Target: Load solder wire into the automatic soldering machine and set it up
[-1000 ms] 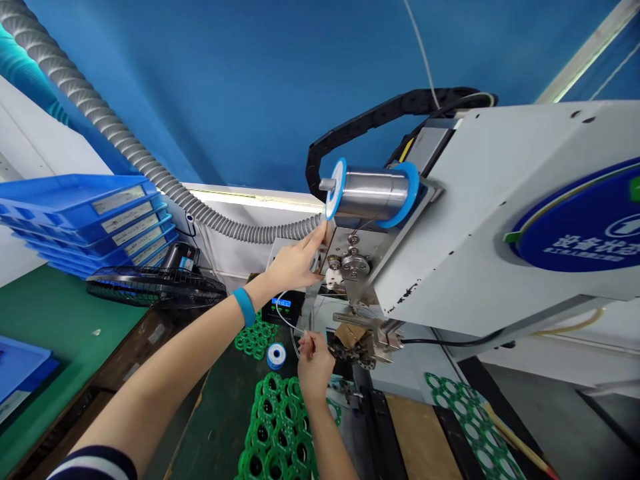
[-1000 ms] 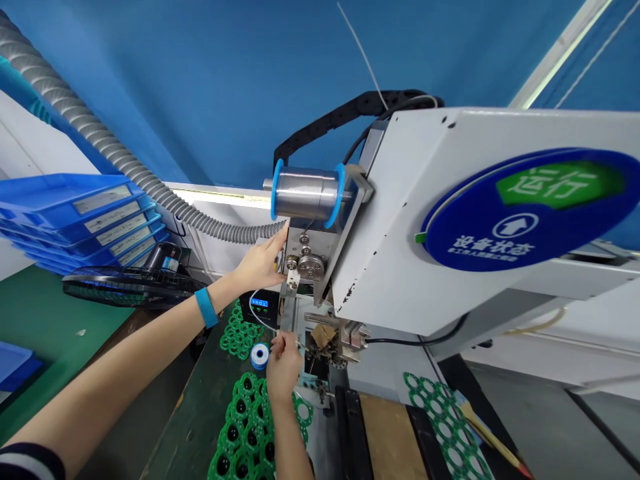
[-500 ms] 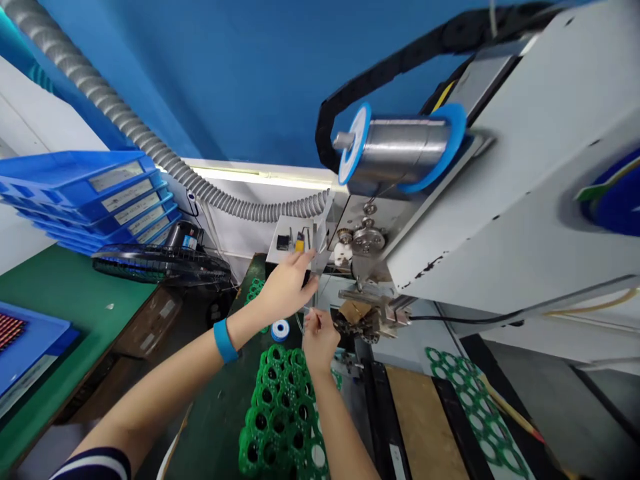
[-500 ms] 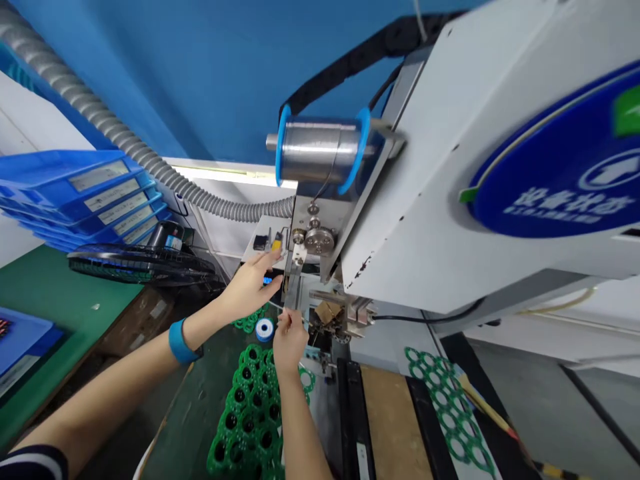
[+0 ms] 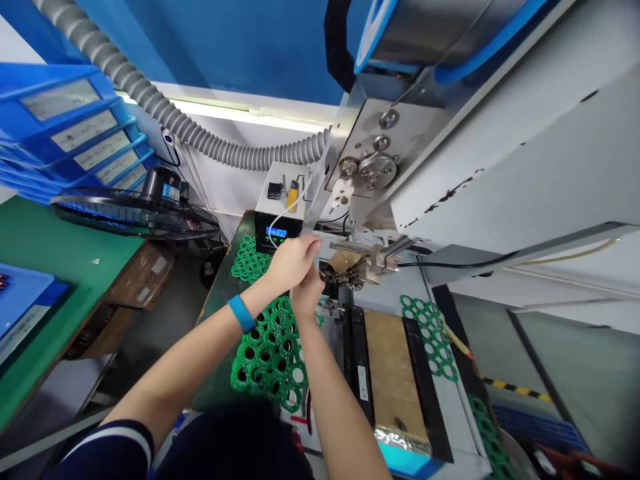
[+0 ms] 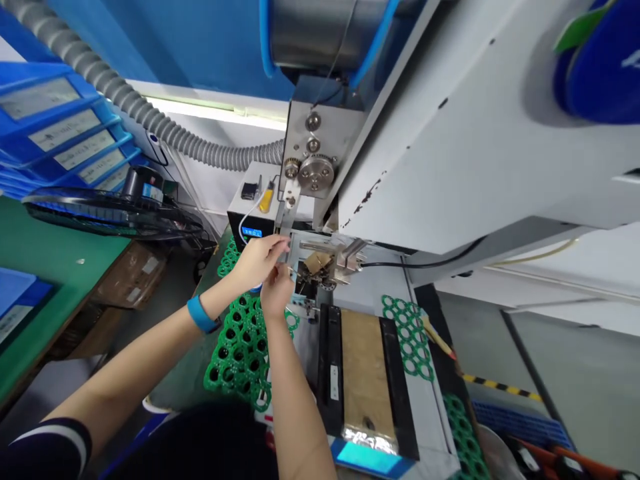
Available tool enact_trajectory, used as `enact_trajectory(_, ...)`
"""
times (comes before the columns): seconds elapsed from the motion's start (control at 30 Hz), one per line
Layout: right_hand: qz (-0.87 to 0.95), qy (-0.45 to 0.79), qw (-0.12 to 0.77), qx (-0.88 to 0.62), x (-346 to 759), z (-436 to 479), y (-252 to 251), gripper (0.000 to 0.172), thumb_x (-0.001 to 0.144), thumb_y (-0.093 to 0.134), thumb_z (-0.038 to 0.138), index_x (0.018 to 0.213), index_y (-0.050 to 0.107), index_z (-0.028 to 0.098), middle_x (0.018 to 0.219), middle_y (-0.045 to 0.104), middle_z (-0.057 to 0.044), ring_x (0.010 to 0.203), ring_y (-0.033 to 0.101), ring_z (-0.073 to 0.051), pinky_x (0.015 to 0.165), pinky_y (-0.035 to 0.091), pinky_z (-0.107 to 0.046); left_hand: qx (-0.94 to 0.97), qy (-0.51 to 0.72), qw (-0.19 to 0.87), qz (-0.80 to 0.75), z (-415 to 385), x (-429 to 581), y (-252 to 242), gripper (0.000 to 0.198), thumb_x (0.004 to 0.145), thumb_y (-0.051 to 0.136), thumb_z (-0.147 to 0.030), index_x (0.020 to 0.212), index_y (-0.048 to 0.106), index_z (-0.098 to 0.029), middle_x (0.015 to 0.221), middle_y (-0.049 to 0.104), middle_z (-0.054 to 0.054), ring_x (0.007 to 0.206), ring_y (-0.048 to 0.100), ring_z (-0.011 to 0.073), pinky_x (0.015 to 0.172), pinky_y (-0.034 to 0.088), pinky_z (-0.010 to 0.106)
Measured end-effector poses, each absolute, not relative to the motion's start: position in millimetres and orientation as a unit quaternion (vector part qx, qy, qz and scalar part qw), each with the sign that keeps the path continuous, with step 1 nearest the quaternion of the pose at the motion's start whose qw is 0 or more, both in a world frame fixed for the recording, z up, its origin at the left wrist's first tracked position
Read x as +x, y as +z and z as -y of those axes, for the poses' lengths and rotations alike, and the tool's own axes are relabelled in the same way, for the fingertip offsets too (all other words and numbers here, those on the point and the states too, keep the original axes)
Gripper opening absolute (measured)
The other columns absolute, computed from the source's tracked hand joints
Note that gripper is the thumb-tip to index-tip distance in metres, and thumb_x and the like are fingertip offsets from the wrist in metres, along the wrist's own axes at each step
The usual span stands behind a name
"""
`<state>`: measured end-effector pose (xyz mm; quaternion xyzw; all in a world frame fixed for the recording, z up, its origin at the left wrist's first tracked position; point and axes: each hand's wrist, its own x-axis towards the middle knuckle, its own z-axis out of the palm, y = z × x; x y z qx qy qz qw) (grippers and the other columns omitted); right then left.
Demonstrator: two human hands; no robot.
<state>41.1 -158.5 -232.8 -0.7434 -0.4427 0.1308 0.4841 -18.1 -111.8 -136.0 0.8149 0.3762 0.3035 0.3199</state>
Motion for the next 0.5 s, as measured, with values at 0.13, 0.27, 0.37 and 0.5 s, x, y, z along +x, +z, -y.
enact_trajectory(0.13, 0.484, 0.235, 0.451, -0.712, 52, 180, -230, 0.023, 0.08, 0.039, 0.023, 0.078, 0.06, 0.015, 0.064, 0.065, -0.004, 0.055, 0.058, -0.015, 0.056, 0.043, -0.025, 0.792, 0.329, 0.337, -0.387, 108, -11, -144, 0.027, 0.091, 0.039, -0.022, 0.091, 0.065, -0.014, 0.088, 0.072, 0.006, 0.085, 0.067, 0.0179, 0.079, 0.05, 0.028)
enact_trajectory(0.27, 0.493, 0.304, 0.421, -0.698, 74, 251, -219, 0.024, 0.083, 0.045, 0.035, 0.076, 0.06, 0.017, 0.069, 0.067, -0.003, 0.058, 0.062, -0.015, 0.059, 0.047, -0.025, 0.794, 0.355, 0.323, -0.374, 110, -6, -150, 0.027, 0.09, 0.041, -0.021, 0.093, 0.067, -0.013, 0.091, 0.072, 0.006, 0.087, 0.067, 0.0181, 0.079, 0.05, 0.028)
enact_trajectory(0.37, 0.475, 0.288, 0.389, -0.735, 80, 318, -220, 0.025, 0.083, 0.047, 0.037, 0.081, 0.062, 0.017, 0.074, 0.068, -0.005, 0.066, 0.063, -0.018, 0.066, 0.049, -0.029, 0.79, 0.359, 0.316, -0.384, 112, -3, -154, 0.027, 0.09, 0.042, -0.021, 0.093, 0.067, -0.012, 0.092, 0.072, 0.006, 0.083, 0.067, 0.0188, 0.075, 0.05, 0.027)
enact_trajectory(0.5, 0.518, 0.239, 0.166, -0.804, 60, 379, -252, 0.037, 0.08, 0.047, 0.024, 0.113, 0.057, 0.009, 0.115, 0.059, -0.018, 0.108, 0.055, -0.027, 0.092, 0.043, -0.039, 0.775, 0.366, 0.319, -0.404, 114, 0, -157, 0.026, 0.09, 0.043, -0.021, 0.097, 0.066, -0.013, 0.092, 0.072, 0.006, 0.086, 0.067, 0.0186, 0.076, 0.049, 0.026)
